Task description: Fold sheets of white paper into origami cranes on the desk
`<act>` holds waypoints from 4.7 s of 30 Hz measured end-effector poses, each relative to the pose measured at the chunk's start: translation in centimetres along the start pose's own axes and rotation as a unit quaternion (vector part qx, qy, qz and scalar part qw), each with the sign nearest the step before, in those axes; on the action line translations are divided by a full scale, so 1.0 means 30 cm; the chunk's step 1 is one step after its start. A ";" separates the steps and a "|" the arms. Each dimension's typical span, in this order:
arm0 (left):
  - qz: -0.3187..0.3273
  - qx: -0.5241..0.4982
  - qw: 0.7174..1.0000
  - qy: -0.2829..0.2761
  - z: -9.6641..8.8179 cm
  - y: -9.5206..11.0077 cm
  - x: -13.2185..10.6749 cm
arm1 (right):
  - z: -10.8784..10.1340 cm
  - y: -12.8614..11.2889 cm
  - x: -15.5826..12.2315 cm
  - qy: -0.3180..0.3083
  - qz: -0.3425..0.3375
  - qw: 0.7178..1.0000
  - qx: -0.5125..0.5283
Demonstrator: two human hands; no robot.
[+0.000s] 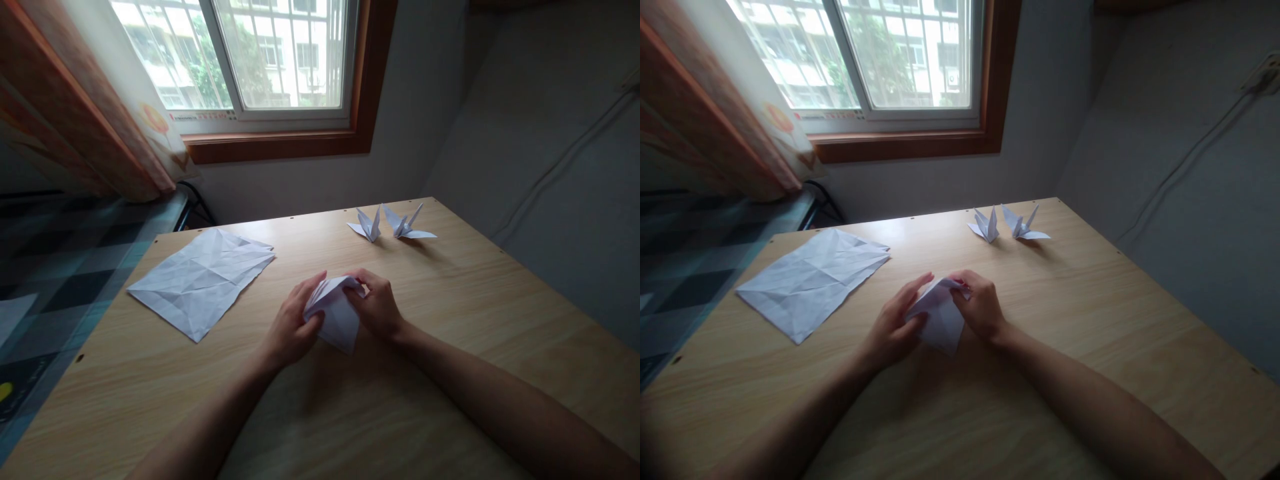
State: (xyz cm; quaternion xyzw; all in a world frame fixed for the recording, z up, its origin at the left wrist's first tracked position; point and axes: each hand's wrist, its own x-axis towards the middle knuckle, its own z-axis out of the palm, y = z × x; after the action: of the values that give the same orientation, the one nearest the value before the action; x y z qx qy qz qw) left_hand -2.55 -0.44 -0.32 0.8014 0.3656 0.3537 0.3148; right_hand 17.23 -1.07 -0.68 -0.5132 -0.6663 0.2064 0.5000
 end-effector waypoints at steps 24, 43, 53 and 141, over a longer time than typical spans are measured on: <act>0.101 0.312 0.930 -0.167 -0.045 -0.015 0.010 | -0.062 -0.013 -0.075 -0.340 -0.189 0.869 -0.307; 0.144 0.318 0.922 -0.169 -0.067 -0.020 0.000 | -0.172 0.028 -0.111 -0.272 -0.188 0.890 -0.313; 0.250 0.301 0.915 -0.097 -0.058 0.003 0.006 | -0.105 -0.033 -0.155 -0.208 -0.269 0.905 -0.256; 0.144 0.318 0.909 -0.229 -0.004 0.051 -0.003 | -0.150 0.046 -0.097 -0.184 -0.086 0.956 -0.210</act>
State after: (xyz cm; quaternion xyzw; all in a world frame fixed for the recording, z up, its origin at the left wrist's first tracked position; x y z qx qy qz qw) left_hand -2.12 -1.29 0.87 0.9620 0.2569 0.0670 0.0637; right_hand 21.76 -4.20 -1.22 -0.5009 -0.8166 0.1087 0.2655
